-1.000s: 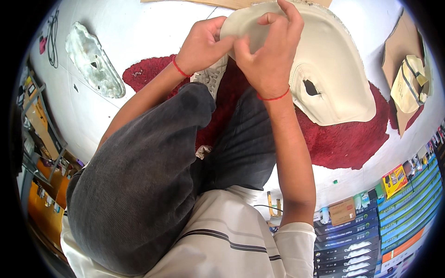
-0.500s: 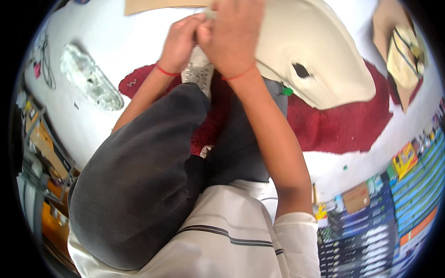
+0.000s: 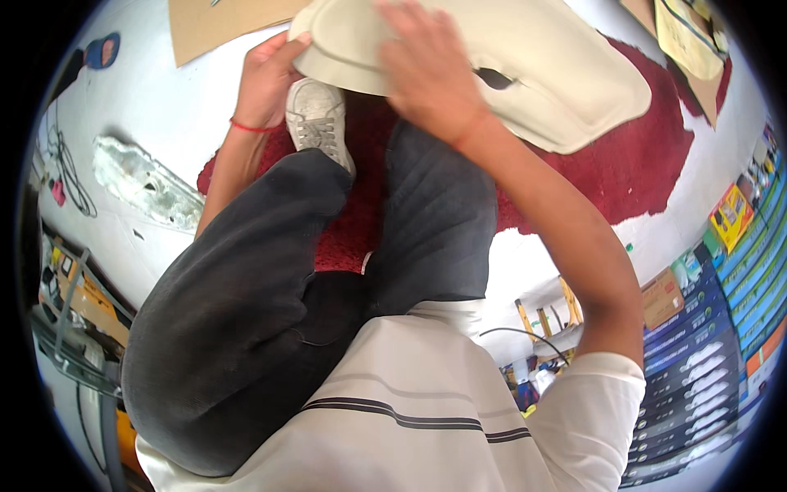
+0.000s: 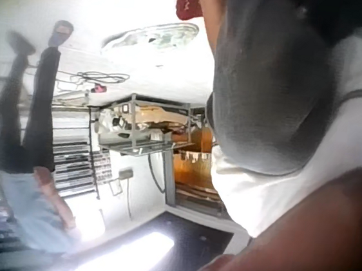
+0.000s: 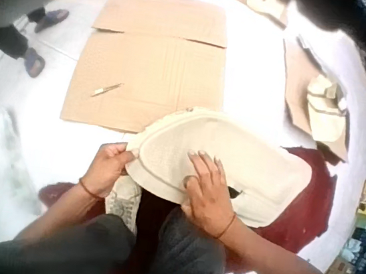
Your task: The person is sitting on the floor and manipulating a beige plastic car part, likely a door panel. They repeatedly bend, press, and smooth the edges and surface of the part, then use a small tool to scrape or clean a specific area.
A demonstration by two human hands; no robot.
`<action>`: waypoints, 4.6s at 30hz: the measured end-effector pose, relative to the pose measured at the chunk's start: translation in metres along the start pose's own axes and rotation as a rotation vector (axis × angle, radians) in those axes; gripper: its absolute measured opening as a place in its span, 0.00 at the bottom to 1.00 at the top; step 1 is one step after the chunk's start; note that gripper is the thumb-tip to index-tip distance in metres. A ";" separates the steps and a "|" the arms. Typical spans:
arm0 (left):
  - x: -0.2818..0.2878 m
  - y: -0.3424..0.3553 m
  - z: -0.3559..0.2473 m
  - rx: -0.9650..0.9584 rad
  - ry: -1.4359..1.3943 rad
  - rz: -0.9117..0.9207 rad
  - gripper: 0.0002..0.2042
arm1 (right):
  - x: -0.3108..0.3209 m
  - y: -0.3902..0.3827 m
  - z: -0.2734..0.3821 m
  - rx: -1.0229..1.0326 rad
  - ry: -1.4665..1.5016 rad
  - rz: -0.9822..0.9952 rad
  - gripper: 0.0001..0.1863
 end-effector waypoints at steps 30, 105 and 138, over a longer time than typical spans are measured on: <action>0.004 0.024 -0.041 0.056 0.520 0.361 0.05 | 0.062 0.025 -0.173 -0.598 0.169 -0.135 0.33; 0.062 0.165 -0.179 -0.079 1.468 0.261 0.24 | 0.062 -0.045 -0.281 -1.196 0.872 -0.640 0.29; -0.099 0.064 -0.184 -0.359 1.392 0.688 0.15 | 0.144 -0.066 -0.067 -1.031 0.596 -0.737 0.09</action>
Point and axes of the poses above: each hand's wrist, its own y-axis towards the middle knuckle, its own x-axis out of the back of the hand, z = x × y, the point moved 2 cm from there along y, towards the middle knuckle, and after that the axes turned 2 degrees about -y, right-handed, at the moved point
